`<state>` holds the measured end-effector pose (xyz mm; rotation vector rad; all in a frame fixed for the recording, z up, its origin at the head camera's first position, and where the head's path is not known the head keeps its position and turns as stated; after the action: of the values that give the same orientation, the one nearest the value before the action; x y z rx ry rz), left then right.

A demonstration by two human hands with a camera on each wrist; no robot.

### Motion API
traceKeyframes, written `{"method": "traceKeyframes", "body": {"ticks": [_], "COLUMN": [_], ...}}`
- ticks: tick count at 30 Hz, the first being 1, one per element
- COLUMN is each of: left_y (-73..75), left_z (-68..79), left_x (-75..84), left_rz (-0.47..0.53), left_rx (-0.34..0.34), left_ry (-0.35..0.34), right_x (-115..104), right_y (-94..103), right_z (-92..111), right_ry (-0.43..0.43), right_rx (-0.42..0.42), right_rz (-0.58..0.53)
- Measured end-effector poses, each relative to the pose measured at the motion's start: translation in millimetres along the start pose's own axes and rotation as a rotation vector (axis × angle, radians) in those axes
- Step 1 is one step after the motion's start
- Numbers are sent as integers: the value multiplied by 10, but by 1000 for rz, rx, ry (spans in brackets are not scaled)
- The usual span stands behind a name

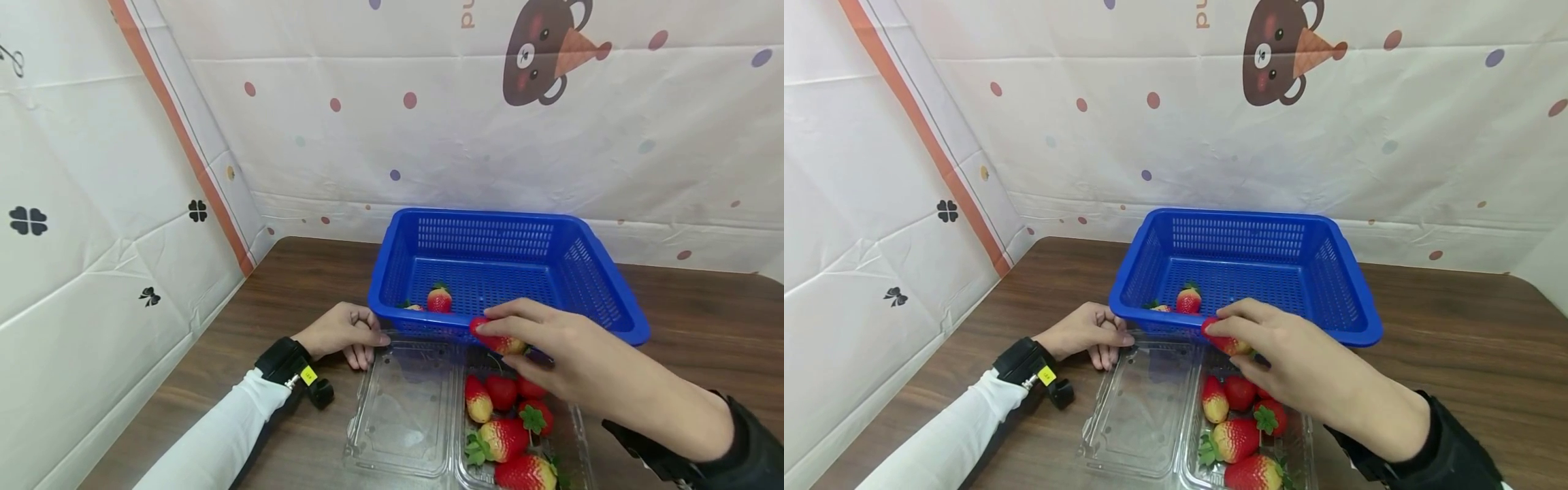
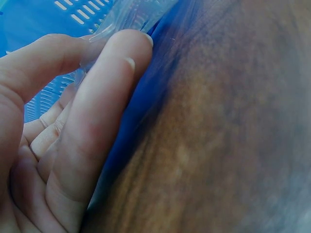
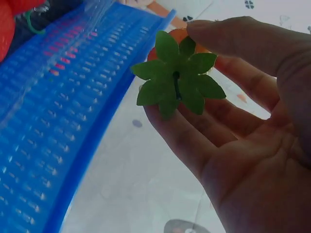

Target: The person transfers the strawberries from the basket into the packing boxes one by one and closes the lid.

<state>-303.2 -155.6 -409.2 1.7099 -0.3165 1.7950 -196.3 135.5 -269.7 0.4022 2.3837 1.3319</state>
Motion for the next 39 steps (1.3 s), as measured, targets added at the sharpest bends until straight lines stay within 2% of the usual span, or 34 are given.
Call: {"method": "traceKeyframes", "body": {"ticks": [8,14,19,31,39], "left_y": [-9,-6,1,-7,-10], "left_z": [6,10,17,15,2], "left_x": [-4,1,-2,3,9], "left_rz": [18,14,9,28,25], "left_rx": [-10,-9,-6,-14,-12], "left_ry": [10,4,7,12,9], "right_x": [-58,-20,-3,65,121], "right_y": [-183,-269,-333,-437,-467], "right_z": [9,35,45,89,103], "right_ry": [-33,-88,-102,-177,-168], "right_rx": [-129,-192,-235,-324,-326], "right_rz": [-73,-35,-2,3,9]}}
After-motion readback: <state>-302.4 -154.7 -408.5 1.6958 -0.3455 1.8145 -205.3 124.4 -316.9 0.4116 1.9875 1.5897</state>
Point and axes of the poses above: each hand's wrist, its own z-axis away from the middle knuckle, its own y-axis out of the back of the hand, x = y × z, the point moved 4 cm from there along -z, towards the middle knuckle, and after that the axes turned 1 degree about -y, right-handed, at the moved point
